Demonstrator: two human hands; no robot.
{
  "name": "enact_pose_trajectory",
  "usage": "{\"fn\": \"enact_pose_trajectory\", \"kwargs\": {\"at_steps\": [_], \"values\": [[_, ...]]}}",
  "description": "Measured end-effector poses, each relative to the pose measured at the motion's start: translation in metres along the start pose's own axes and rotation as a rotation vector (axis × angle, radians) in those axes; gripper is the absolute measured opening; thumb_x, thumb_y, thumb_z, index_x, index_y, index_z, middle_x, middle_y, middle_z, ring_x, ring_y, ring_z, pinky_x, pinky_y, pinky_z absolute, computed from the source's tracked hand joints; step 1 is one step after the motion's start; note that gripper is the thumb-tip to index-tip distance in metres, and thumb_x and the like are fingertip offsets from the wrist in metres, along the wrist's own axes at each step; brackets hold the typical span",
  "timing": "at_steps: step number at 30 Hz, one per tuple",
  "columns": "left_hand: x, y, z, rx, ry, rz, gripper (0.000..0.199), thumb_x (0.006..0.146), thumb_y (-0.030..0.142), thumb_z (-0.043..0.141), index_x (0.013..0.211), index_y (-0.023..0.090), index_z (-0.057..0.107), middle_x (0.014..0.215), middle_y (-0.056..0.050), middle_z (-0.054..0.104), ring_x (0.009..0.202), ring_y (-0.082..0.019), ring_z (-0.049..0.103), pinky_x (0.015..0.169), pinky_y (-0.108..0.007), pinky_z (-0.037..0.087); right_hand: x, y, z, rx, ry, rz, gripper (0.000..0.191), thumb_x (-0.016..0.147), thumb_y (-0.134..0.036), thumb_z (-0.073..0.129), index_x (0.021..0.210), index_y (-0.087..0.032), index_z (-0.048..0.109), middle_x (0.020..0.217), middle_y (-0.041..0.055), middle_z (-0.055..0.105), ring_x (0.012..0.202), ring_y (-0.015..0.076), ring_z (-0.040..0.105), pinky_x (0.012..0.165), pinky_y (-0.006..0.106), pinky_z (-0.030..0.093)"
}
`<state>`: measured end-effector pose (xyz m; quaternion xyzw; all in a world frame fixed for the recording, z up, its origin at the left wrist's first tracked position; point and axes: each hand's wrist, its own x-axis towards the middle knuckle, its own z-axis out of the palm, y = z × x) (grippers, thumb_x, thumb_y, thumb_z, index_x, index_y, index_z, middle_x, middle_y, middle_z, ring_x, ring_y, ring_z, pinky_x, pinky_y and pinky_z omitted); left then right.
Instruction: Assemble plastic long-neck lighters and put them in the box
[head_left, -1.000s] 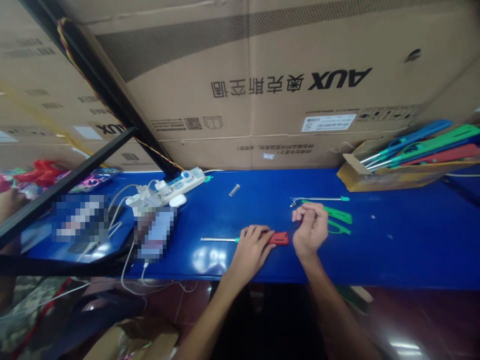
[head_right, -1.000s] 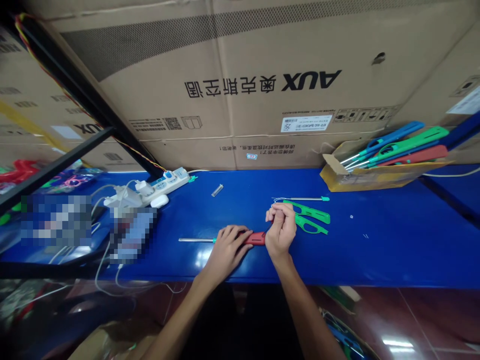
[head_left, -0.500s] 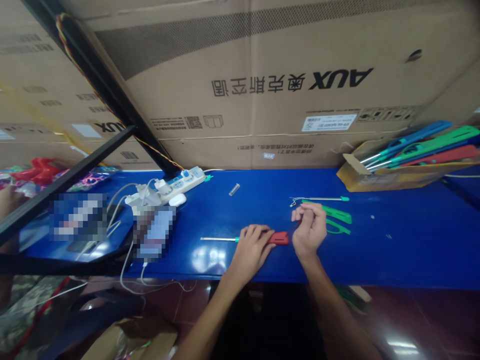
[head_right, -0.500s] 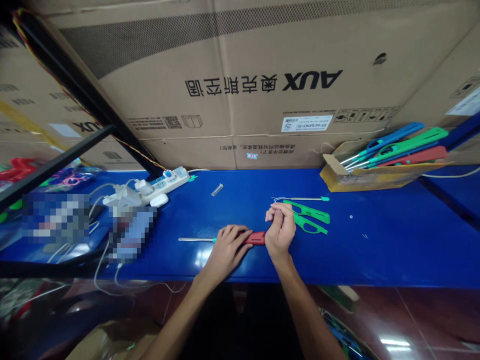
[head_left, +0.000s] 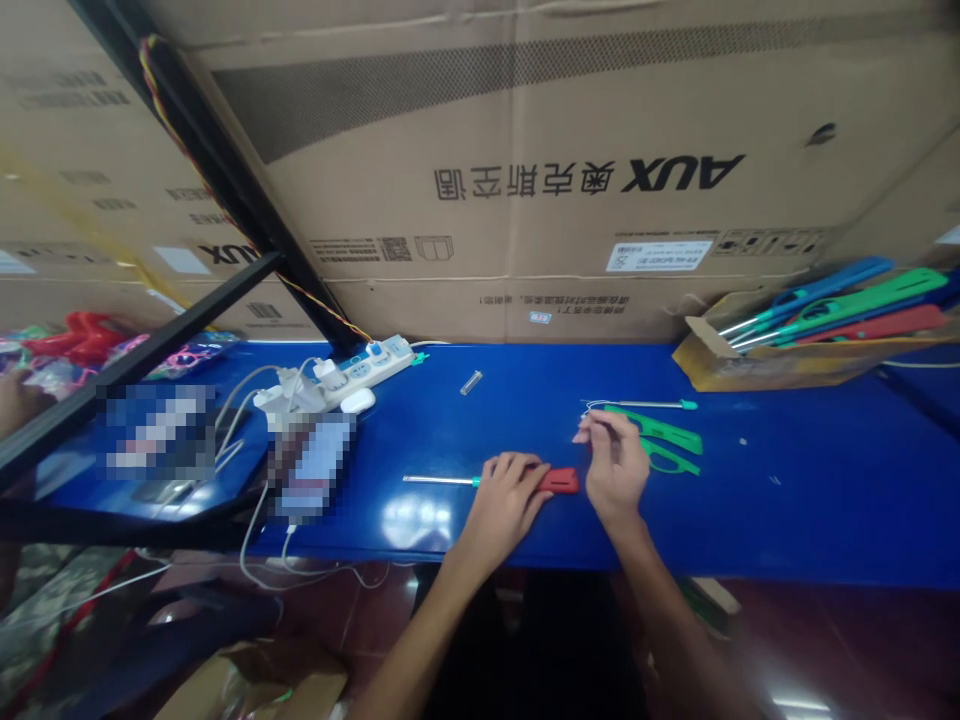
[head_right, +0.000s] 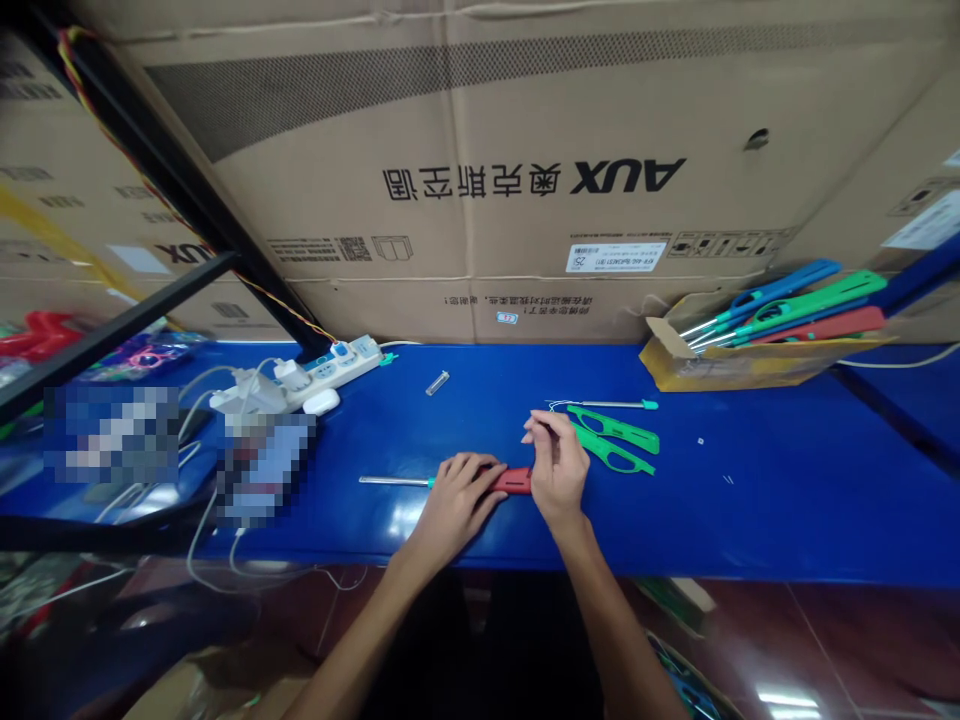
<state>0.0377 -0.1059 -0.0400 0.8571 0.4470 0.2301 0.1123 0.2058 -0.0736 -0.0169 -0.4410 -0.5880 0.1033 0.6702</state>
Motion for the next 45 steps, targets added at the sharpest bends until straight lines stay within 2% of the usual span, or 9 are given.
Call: {"fn": "enact_pose_trajectory", "kwargs": {"at_steps": [5,9,14,19,24,29,34,39,45], "values": [[0.000,0.002,-0.001,-0.008,0.008,-0.009,0.030,0.101,0.032,0.055,0.129,0.023,0.058,0.126,-0.007,0.061,0.115,-0.023,0.053,0.096,-0.041,0.041,0.003,-0.022,-0.029,-0.086,-0.372,-0.096,0.026,0.098,-0.017,0.051,0.116,-0.026,0.069,0.120,0.0069,0.071,0.114,0.0221,0.066,0.097,0.043,0.055],[0.000,0.002,-0.001,0.004,0.025,0.000,0.030,0.101,0.033,0.054,0.130,0.023,0.058,0.124,-0.008,0.061,0.115,-0.024,0.053,0.094,-0.041,0.043,0.007,-0.031,-0.046,-0.113,-0.556,-0.047,0.043,0.102,-0.015,0.042,0.139,-0.029,0.057,0.128,0.0072,0.067,0.117,0.0203,0.064,0.097,0.041,0.055],[-0.001,0.002,0.000,-0.010,0.018,-0.005,0.029,0.102,0.033,0.054,0.130,0.025,0.058,0.125,-0.007,0.061,0.115,-0.024,0.053,0.095,-0.042,0.042,0.008,-0.026,-0.050,-0.246,-0.384,-0.145,0.030,0.092,-0.021,0.066,0.121,-0.030,0.070,0.094,0.0037,0.069,0.083,0.0176,0.068,0.075,0.033,0.059],[-0.001,0.001,0.001,-0.006,0.031,-0.005,0.029,0.101,0.032,0.056,0.129,0.023,0.058,0.125,-0.006,0.061,0.115,-0.023,0.053,0.096,-0.041,0.042,0.008,-0.027,-0.046,-0.172,-0.519,-0.112,0.046,0.101,-0.015,0.048,0.145,-0.030,0.052,0.119,0.0070,0.068,0.107,0.0180,0.066,0.088,0.034,0.057],[-0.001,0.000,0.002,0.024,0.037,0.005,0.030,0.101,0.033,0.055,0.129,0.024,0.058,0.125,-0.008,0.061,0.115,-0.024,0.053,0.096,-0.042,0.043,0.007,-0.027,-0.039,-0.210,-0.372,-0.128,0.029,0.094,-0.024,0.065,0.121,-0.031,0.071,0.097,0.0035,0.069,0.086,0.0171,0.068,0.077,0.032,0.058],[-0.002,0.001,0.002,0.031,0.032,0.011,0.030,0.101,0.032,0.054,0.129,0.023,0.057,0.125,-0.008,0.061,0.115,-0.024,0.053,0.096,-0.042,0.043,0.009,-0.026,-0.035,-0.150,-0.494,-0.074,0.043,0.102,-0.021,0.046,0.144,-0.030,0.053,0.120,0.0072,0.070,0.107,0.0198,0.068,0.090,0.038,0.058],[-0.001,0.001,0.005,0.095,0.022,0.029,0.033,0.100,0.035,0.056,0.130,0.021,0.056,0.127,-0.009,0.060,0.115,-0.027,0.053,0.095,-0.044,0.043,0.011,-0.030,-0.035,-0.205,-0.377,-0.099,0.025,0.095,-0.026,0.063,0.117,-0.029,0.072,0.101,0.0047,0.071,0.089,0.0184,0.069,0.081,0.034,0.058],[-0.001,0.001,0.009,0.168,0.037,0.055,0.034,0.099,0.033,0.057,0.131,0.020,0.056,0.125,-0.008,0.061,0.112,-0.025,0.054,0.093,-0.042,0.044,0.010,-0.031,-0.036,-0.176,-0.476,-0.064,0.039,0.101,-0.021,0.049,0.138,-0.029,0.057,0.116,0.0052,0.072,0.104,0.0188,0.069,0.091,0.037,0.057],[-0.002,0.004,0.010,0.245,0.030,0.081,0.034,0.102,0.027,0.051,0.136,0.019,0.053,0.127,-0.009,0.062,0.114,-0.028,0.052,0.096,-0.047,0.041,0.012,-0.029,-0.041,-0.256,-0.395,-0.079,0.024,0.097,-0.026,0.060,0.119,-0.028,0.070,0.104,0.0054,0.069,0.091,0.0182,0.068,0.081,0.033,0.058]]}}
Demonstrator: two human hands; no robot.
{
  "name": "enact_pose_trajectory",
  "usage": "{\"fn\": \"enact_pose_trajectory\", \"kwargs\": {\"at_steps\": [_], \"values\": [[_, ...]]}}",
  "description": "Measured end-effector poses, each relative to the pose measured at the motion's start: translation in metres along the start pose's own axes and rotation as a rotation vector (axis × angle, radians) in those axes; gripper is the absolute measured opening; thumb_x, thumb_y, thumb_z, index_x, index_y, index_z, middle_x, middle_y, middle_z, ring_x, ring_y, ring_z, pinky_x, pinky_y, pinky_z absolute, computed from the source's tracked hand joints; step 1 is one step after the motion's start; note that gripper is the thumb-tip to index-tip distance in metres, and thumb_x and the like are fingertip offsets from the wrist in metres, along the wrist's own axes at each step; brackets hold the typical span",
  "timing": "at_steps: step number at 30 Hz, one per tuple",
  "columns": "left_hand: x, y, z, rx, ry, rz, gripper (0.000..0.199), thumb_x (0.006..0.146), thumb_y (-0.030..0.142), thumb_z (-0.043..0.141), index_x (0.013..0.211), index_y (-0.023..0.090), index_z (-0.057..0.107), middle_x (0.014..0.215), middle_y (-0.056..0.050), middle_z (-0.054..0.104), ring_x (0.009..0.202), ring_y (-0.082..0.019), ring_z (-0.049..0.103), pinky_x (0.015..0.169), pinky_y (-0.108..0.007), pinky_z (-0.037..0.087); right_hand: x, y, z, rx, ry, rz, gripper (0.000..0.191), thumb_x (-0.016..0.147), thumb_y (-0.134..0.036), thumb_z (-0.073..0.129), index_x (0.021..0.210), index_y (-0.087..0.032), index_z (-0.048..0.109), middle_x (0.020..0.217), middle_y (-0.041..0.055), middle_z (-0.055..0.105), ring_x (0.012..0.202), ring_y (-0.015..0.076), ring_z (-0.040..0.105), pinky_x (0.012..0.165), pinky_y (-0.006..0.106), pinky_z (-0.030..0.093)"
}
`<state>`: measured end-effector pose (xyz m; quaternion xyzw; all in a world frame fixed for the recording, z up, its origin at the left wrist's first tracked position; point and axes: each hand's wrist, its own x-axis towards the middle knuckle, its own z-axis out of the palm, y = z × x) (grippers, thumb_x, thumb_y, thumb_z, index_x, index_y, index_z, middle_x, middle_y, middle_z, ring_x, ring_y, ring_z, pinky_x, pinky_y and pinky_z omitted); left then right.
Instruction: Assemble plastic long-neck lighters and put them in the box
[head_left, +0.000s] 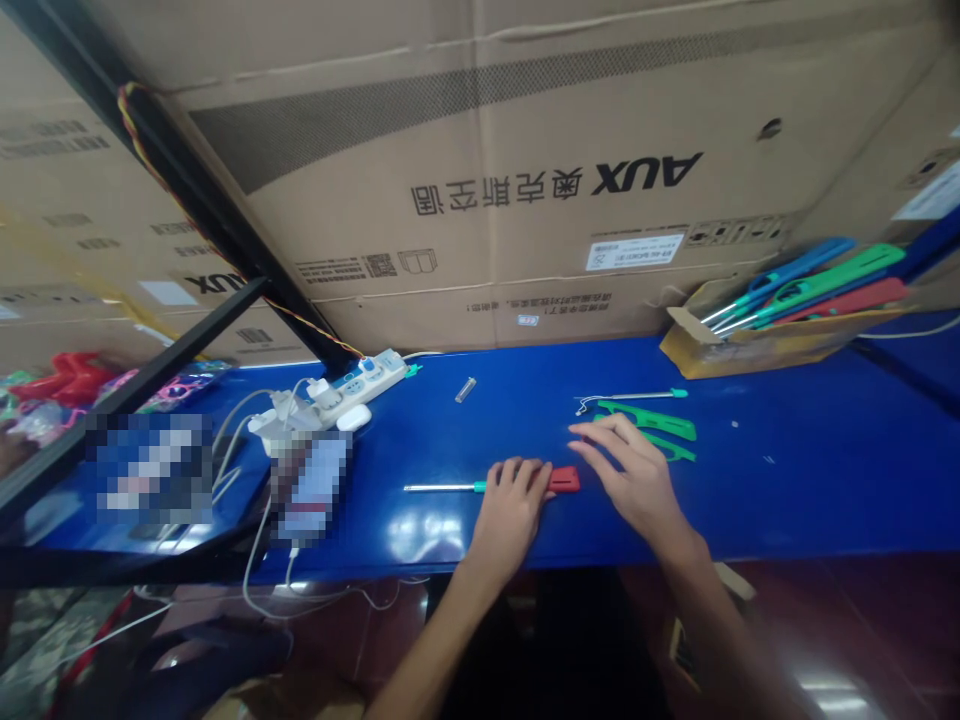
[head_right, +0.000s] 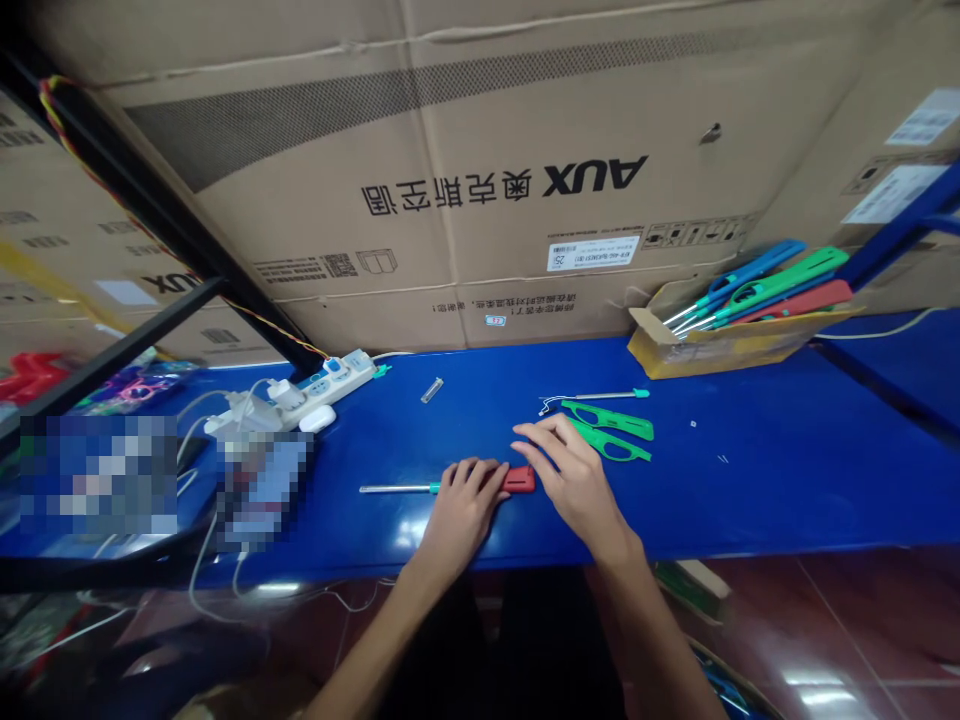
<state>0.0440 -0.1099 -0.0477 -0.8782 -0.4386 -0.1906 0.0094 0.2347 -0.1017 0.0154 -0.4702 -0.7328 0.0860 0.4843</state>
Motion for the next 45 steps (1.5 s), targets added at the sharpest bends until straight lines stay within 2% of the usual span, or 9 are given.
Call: {"fn": "enact_pose_trajectory", "kwargs": {"at_steps": [4,9,15,21,27,32,36,42,45], "values": [[0.000,0.002,-0.004,-0.045,0.003,-0.021,0.032,0.102,0.025,0.051,0.133,0.018,0.054,0.127,-0.009,0.062,0.115,-0.029,0.052,0.103,-0.050,0.036,-0.003,0.003,-0.011,0.082,-0.150,-0.018,0.043,0.102,-0.015,0.044,0.141,-0.028,0.055,0.126,0.0064,0.067,0.114,0.0183,0.064,0.094,0.034,0.055],[0.009,0.013,-0.004,-0.175,-0.001,-0.048,0.047,0.097,0.042,0.061,0.136,0.019,0.051,0.128,-0.010,0.060,0.116,-0.029,0.051,0.103,-0.049,0.036,-0.006,0.006,-0.016,0.073,-0.080,-0.014,0.028,0.095,-0.017,0.061,0.120,-0.028,0.070,0.100,0.0033,0.068,0.091,0.0152,0.067,0.083,0.028,0.057],[0.022,0.026,0.005,-0.248,-0.011,-0.094,0.029,0.099,0.037,0.058,0.123,0.021,0.059,0.118,-0.008,0.060,0.109,-0.027,0.053,0.094,-0.044,0.043,-0.009,0.007,-0.015,0.143,-0.254,-0.050,0.047,0.100,-0.011,0.047,0.143,-0.030,0.053,0.129,0.0063,0.064,0.120,0.0182,0.061,0.099,0.033,0.053],[0.021,0.026,0.004,-0.290,-0.014,-0.079,0.021,0.100,0.030,0.054,0.117,0.019,0.060,0.116,-0.009,0.057,0.106,-0.026,0.051,0.095,-0.043,0.043,-0.004,0.010,-0.009,0.108,-0.092,-0.074,0.024,0.094,-0.017,0.063,0.113,-0.029,0.072,0.098,0.0036,0.065,0.094,0.0176,0.066,0.083,0.031,0.057],[0.019,0.027,0.002,-0.336,-0.009,-0.099,0.028,0.098,0.028,0.057,0.125,0.020,0.058,0.120,-0.010,0.056,0.111,-0.027,0.050,0.098,-0.044,0.043,-0.007,0.016,-0.013,0.115,-0.316,-0.056,0.054,0.102,-0.011,0.041,0.152,-0.032,0.040,0.129,0.0063,0.063,0.119,0.0175,0.061,0.097,0.033,0.054],[0.020,0.025,0.002,-0.351,-0.008,-0.099,0.026,0.100,0.029,0.055,0.124,0.021,0.060,0.118,-0.009,0.058,0.109,-0.026,0.052,0.097,-0.044,0.044,-0.009,0.021,-0.012,0.067,-0.184,-0.056,0.044,0.098,-0.017,0.056,0.138,-0.035,0.057,0.104,0.0034,0.064,0.095,0.0157,0.065,0.084,0.030,0.056],[0.021,0.023,0.004,-0.382,-0.006,-0.114,0.027,0.099,0.033,0.058,0.124,0.022,0.061,0.114,-0.009,0.060,0.106,-0.025,0.054,0.093,-0.042,0.046,-0.002,0.018,-0.013,0.142,-0.266,-0.037,0.045,0.102,-0.012,0.044,0.142,-0.029,0.053,0.127,0.0074,0.062,0.117,0.0174,0.060,0.095,0.032,0.053],[0.021,0.023,0.007,-0.419,0.015,-0.130,0.026,0.098,0.035,0.060,0.119,0.021,0.063,0.111,-0.007,0.062,0.104,-0.024,0.054,0.093,-0.041,0.045,0.002,0.017,-0.011,0.133,-0.100,-0.062,0.024,0.094,-0.016,0.063,0.114,-0.027,0.070,0.099,0.0034,0.066,0.093,0.0162,0.066,0.084,0.029,0.056],[0.020,0.023,0.005,-0.398,0.019,-0.138,0.027,0.097,0.036,0.060,0.120,0.021,0.062,0.114,-0.007,0.062,0.106,-0.025,0.054,0.094,-0.041,0.045,0.003,0.018,-0.010,0.115,-0.150,-0.048,0.032,0.097,-0.018,0.057,0.127,-0.027,0.066,0.115,0.0066,0.066,0.107,0.0184,0.065,0.089,0.031,0.055]]}}
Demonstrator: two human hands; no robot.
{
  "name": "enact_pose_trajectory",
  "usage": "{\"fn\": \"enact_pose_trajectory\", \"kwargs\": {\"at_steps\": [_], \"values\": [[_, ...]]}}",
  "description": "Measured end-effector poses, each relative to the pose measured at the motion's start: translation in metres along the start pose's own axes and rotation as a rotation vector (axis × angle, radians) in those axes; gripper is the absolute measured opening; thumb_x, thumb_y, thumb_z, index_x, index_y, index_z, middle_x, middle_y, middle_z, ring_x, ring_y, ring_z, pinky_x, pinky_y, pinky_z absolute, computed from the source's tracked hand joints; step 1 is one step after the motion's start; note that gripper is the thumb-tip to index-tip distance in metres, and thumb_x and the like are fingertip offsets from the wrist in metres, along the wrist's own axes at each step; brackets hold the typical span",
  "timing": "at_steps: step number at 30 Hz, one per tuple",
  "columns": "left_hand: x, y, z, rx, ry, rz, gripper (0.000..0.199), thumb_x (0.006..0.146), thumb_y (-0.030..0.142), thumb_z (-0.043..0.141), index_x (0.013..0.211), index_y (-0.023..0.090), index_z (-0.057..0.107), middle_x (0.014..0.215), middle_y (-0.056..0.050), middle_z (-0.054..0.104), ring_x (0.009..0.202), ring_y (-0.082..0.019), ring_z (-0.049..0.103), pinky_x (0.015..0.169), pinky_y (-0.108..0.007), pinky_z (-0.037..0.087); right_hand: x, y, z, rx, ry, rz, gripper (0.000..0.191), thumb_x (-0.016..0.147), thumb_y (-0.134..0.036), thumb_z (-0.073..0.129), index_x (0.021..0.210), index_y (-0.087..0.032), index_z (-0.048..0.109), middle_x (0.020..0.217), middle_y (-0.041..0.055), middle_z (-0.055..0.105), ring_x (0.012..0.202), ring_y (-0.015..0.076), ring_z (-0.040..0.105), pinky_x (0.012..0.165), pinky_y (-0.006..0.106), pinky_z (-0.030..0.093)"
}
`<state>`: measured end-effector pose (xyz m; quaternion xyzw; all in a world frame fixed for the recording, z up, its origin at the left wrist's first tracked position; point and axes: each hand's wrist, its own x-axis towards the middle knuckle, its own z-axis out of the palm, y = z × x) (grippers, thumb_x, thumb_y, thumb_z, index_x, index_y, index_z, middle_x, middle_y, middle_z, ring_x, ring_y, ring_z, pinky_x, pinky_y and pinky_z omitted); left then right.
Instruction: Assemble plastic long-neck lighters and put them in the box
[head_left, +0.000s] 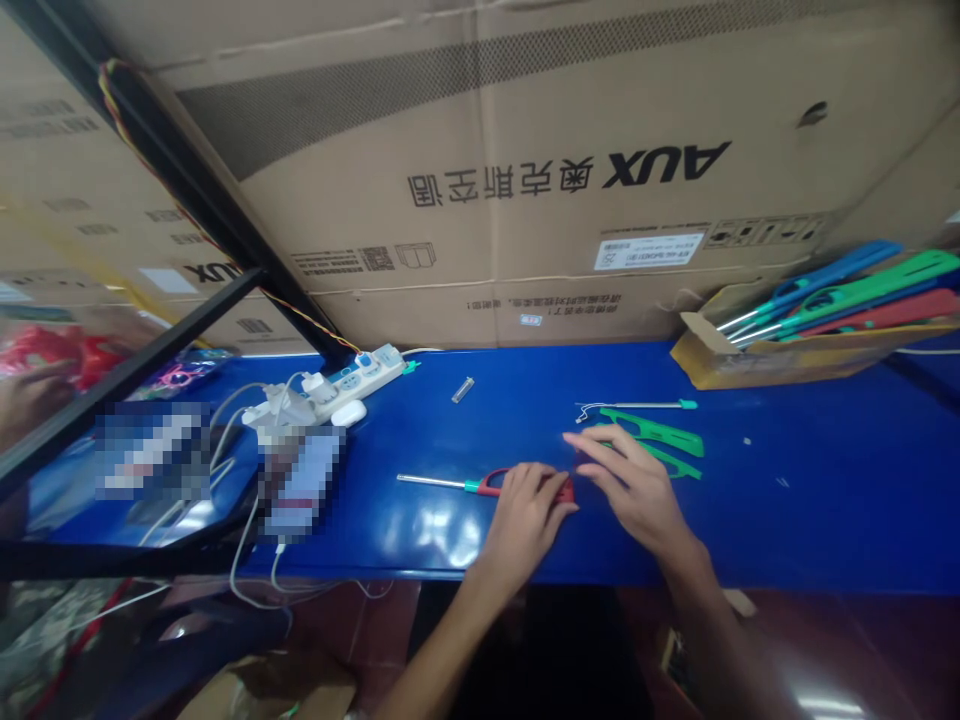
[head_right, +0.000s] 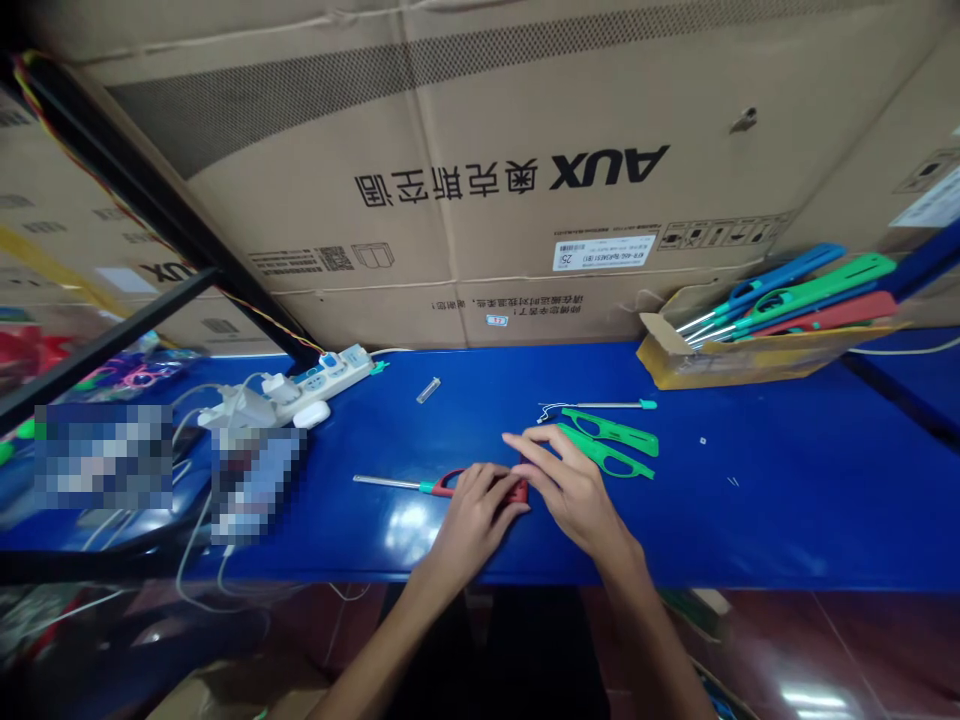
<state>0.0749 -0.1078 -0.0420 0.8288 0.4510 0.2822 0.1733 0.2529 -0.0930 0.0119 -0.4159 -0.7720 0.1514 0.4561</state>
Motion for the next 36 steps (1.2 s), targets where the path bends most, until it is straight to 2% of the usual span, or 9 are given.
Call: {"fn": "enact_pose_trajectory", "kwargs": {"at_steps": [3,8,13,19,24,28,30,34,36], "values": [[0.000,0.001,-0.001,0.038,0.002,-0.002,0.029,0.097,0.037,0.061,0.121,0.021,0.062,0.116,-0.007,0.063,0.106,-0.025,0.055,0.093,-0.041,0.045,0.001,-0.002,0.001,0.094,-0.091,0.025,0.046,0.102,-0.013,0.045,0.143,-0.029,0.053,0.125,0.0063,0.066,0.117,0.0176,0.062,0.096,0.033,0.053],[-0.001,0.001,0.000,0.067,0.008,-0.005,0.029,0.097,0.039,0.061,0.120,0.021,0.062,0.115,-0.007,0.063,0.106,-0.024,0.055,0.092,-0.041,0.045,0.004,-0.003,0.004,0.035,0.058,0.010,0.027,0.094,-0.020,0.063,0.118,-0.029,0.072,0.099,0.0037,0.067,0.092,0.0167,0.067,0.080,0.030,0.056],[-0.001,0.002,0.000,0.060,0.006,-0.019,0.031,0.095,0.037,0.064,0.121,0.021,0.062,0.116,-0.006,0.063,0.107,-0.024,0.055,0.092,-0.041,0.046,0.001,-0.003,0.003,0.075,-0.075,0.033,0.043,0.101,-0.015,0.047,0.141,-0.028,0.057,0.125,0.0075,0.067,0.116,0.0197,0.064,0.094,0.034,0.055],[-0.002,0.002,0.000,0.046,0.017,-0.022,0.032,0.095,0.037,0.065,0.122,0.021,0.061,0.116,-0.006,0.064,0.107,-0.025,0.055,0.093,-0.041,0.046,0.000,-0.002,-0.001,0.019,0.107,-0.010,0.017,0.091,-0.019,0.067,0.103,-0.027,0.075,0.093,0.0032,0.067,0.104,0.0209,0.067,0.093,0.035,0.056],[-0.002,0.001,0.002,0.038,0.024,-0.028,0.030,0.094,0.038,0.065,0.120,0.022,0.062,0.116,-0.006,0.064,0.106,-0.024,0.055,0.093,-0.040,0.046,0.000,-0.004,-0.005,0.046,-0.126,0.022,0.042,0.101,-0.015,0.047,0.139,-0.028,0.057,0.124,0.0077,0.066,0.118,0.0192,0.062,0.096,0.034,0.054],[-0.002,0.000,0.003,0.047,0.031,-0.017,0.029,0.094,0.036,0.066,0.119,0.021,0.062,0.116,-0.005,0.063,0.107,-0.024,0.054,0.094,-0.040,0.045,0.004,0.000,0.003,0.064,-0.008,0.001,0.026,0.096,-0.020,0.061,0.119,-0.027,0.070,0.095,0.0037,0.067,0.090,0.0165,0.067,0.079,0.029,0.056],[-0.002,0.000,0.003,0.046,0.033,-0.015,0.030,0.094,0.036,0.066,0.120,0.022,0.062,0.116,-0.005,0.063,0.107,-0.024,0.055,0.094,-0.040,0.045,0.008,0.002,0.005,0.043,0.029,0.016,0.019,0.094,-0.024,0.064,0.110,-0.026,0.074,0.091,0.0038,0.065,0.084,0.0167,0.066,0.075,0.030,0.056],[-0.002,0.000,0.003,0.038,0.053,-0.017,0.032,0.093,0.036,0.067,0.121,0.022,0.061,0.115,-0.005,0.064,0.106,-0.023,0.055,0.093,-0.040,0.045,0.013,0.001,-0.001,0.107,-0.146,0.075,0.033,0.102,-0.024,0.047,0.130,-0.027,0.064,0.120,0.0081,0.068,0.110,0.0198,0.065,0.093,0.036,0.055],[-0.002,0.000,0.003,0.039,0.055,-0.016,0.032,0.093,0.036,0.067,0.121,0.022,0.061,0.114,-0.005,0.064,0.105,-0.023,0.055,0.094,-0.039,0.045,0.012,0.003,-0.004,0.150,-0.149,0.076,0.033,0.102,-0.023,0.047,0.130,-0.026,0.064,0.118,0.0079,0.071,0.111,0.0203,0.066,0.096,0.038,0.055]]}}
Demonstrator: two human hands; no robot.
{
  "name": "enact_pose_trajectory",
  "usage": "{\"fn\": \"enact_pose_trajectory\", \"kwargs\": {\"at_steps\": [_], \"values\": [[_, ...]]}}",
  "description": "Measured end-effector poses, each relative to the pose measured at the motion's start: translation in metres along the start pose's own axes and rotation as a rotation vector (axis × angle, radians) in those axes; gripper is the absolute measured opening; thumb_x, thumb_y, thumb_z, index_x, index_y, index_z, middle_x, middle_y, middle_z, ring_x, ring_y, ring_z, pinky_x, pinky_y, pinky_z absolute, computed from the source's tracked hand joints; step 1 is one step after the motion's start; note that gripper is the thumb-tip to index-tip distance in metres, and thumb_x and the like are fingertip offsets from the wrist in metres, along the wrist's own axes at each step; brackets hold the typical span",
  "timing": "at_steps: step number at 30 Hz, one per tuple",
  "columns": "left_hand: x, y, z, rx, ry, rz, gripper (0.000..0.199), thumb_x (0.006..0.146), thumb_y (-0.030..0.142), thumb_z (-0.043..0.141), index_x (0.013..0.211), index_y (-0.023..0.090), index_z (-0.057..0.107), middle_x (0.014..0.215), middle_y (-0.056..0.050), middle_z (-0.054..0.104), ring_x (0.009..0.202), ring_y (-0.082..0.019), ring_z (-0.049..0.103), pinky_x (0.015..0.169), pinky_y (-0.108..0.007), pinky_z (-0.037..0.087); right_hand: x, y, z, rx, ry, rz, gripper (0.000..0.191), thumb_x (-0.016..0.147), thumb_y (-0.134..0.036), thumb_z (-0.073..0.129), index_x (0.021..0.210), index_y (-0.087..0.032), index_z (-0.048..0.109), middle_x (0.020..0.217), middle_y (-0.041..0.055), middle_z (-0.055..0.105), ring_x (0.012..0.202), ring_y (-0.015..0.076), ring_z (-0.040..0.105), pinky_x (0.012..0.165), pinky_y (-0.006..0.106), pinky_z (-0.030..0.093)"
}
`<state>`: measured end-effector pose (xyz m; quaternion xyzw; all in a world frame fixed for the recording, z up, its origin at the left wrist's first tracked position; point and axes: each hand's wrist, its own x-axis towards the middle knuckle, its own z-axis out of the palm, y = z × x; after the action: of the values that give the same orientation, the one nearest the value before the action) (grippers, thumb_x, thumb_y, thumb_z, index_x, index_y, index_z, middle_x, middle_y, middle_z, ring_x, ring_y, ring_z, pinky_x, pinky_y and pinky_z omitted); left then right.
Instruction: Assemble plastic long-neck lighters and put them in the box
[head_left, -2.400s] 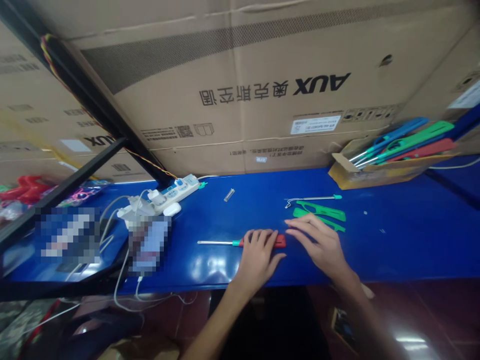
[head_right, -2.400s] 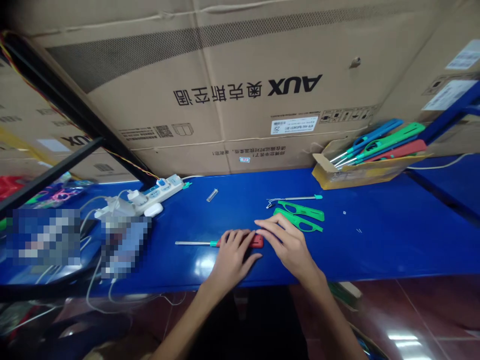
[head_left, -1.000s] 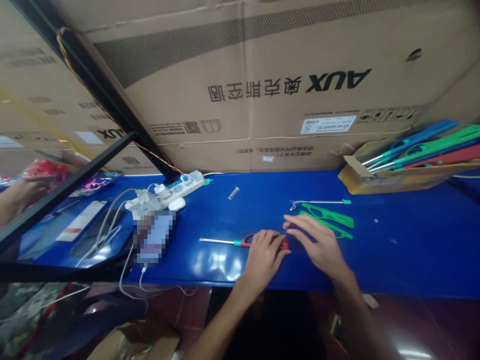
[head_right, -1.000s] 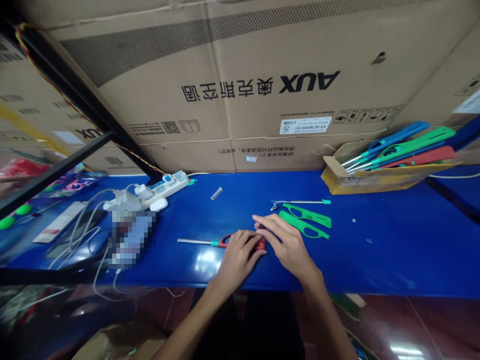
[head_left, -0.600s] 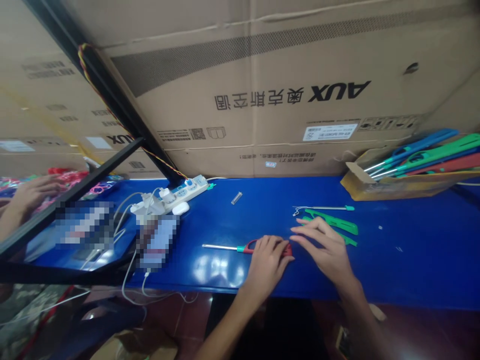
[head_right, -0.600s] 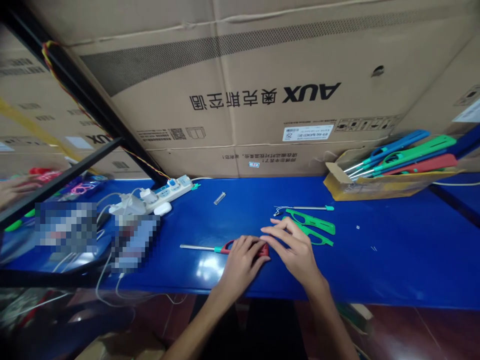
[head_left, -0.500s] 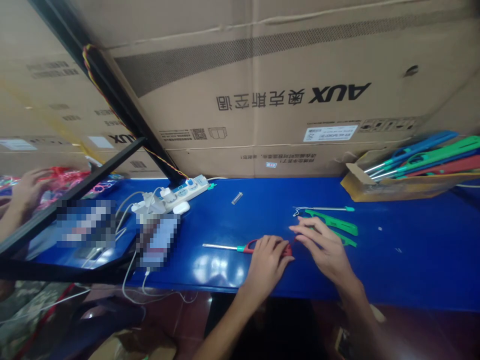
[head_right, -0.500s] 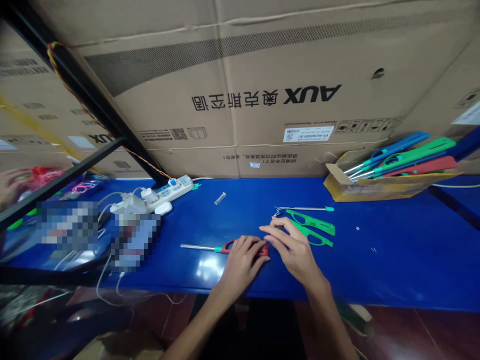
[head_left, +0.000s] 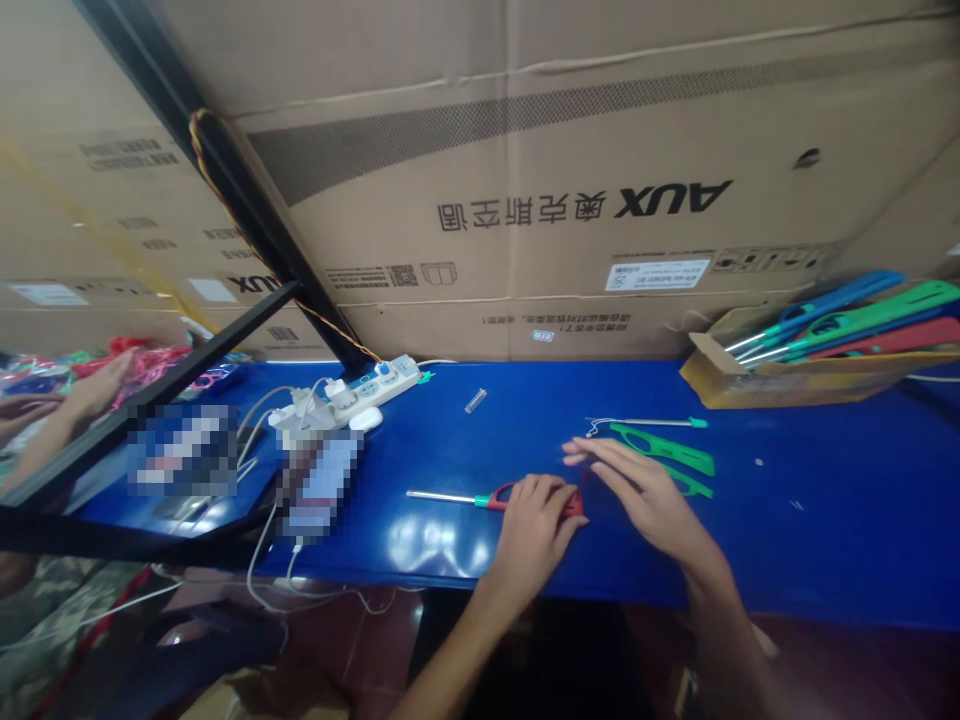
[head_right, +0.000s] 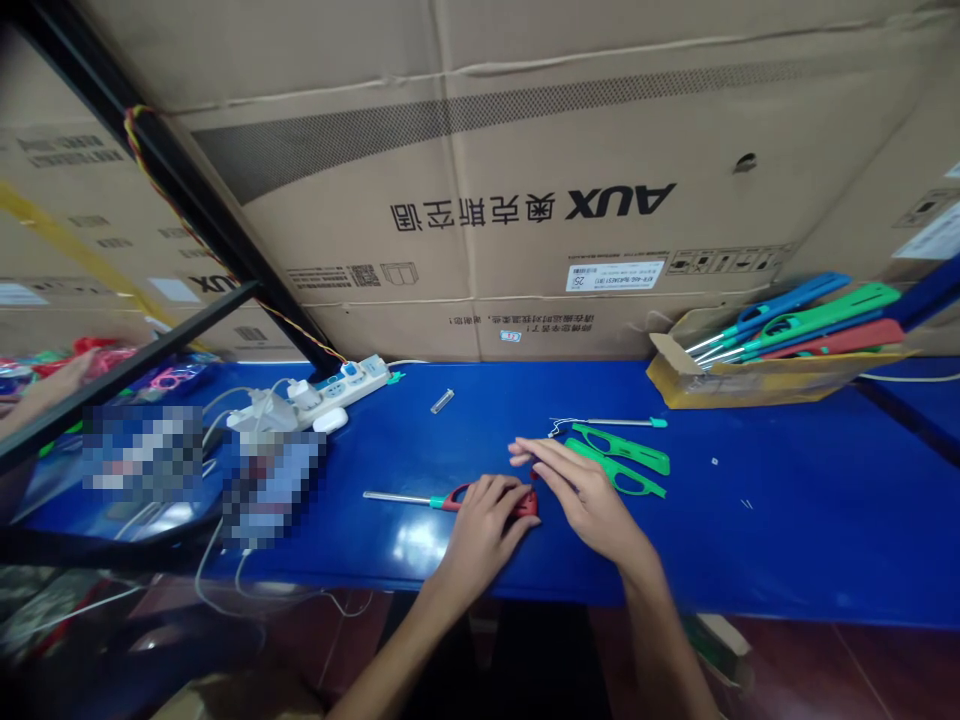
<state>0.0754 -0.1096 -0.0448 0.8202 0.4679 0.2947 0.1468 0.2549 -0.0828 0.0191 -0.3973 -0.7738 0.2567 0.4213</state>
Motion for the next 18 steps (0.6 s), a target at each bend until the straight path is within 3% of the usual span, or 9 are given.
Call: {"fn": "enact_pose_trajectory", "kwargs": {"at_steps": [3,5,10,15,18], "values": [[0.000,0.000,-0.001,0.000,-0.012,-0.002,0.032,0.093,0.036,0.067,0.122,0.022,0.062,0.114,-0.005,0.064,0.105,-0.023,0.055,0.094,-0.040,0.046,-0.002,0.005,-0.001,-0.016,0.163,-0.036,0.018,0.094,-0.027,0.063,0.107,-0.026,0.075,0.095,0.0052,0.072,0.099,0.0217,0.070,0.087,0.037,0.058],[0.000,0.000,-0.001,-0.005,-0.015,-0.006,0.032,0.094,0.036,0.067,0.122,0.022,0.062,0.114,-0.006,0.064,0.106,-0.024,0.056,0.094,-0.041,0.046,-0.004,0.007,-0.001,-0.055,0.219,-0.038,0.013,0.090,-0.030,0.069,0.100,-0.026,0.077,0.090,0.0045,0.070,0.098,0.0224,0.070,0.084,0.036,0.058],[0.000,0.000,0.000,-0.019,-0.007,-0.004,0.033,0.094,0.036,0.067,0.123,0.022,0.061,0.115,-0.006,0.064,0.106,-0.025,0.056,0.094,-0.041,0.046,-0.010,0.002,-0.006,-0.048,0.015,-0.003,0.039,0.102,-0.022,0.047,0.138,-0.027,0.060,0.121,0.0072,0.071,0.115,0.0199,0.066,0.097,0.036,0.055],[0.001,0.000,-0.001,0.010,-0.022,0.006,0.031,0.094,0.037,0.066,0.120,0.021,0.062,0.115,-0.006,0.064,0.106,-0.025,0.056,0.093,-0.041,0.046,-0.011,0.000,-0.005,-0.086,0.177,-0.101,0.018,0.092,-0.026,0.067,0.106,-0.027,0.078,0.092,0.0046,0.074,0.100,0.0226,0.071,0.088,0.037,0.059],[0.001,0.000,-0.001,0.011,-0.023,0.000,0.030,0.095,0.037,0.065,0.120,0.022,0.062,0.115,-0.006,0.064,0.107,-0.024,0.056,0.093,-0.041,0.047,-0.011,-0.002,-0.004,-0.118,0.105,-0.079,0.027,0.097,-0.025,0.058,0.119,-0.028,0.073,0.109,0.0064,0.073,0.109,0.0220,0.069,0.090,0.036,0.059]]}}
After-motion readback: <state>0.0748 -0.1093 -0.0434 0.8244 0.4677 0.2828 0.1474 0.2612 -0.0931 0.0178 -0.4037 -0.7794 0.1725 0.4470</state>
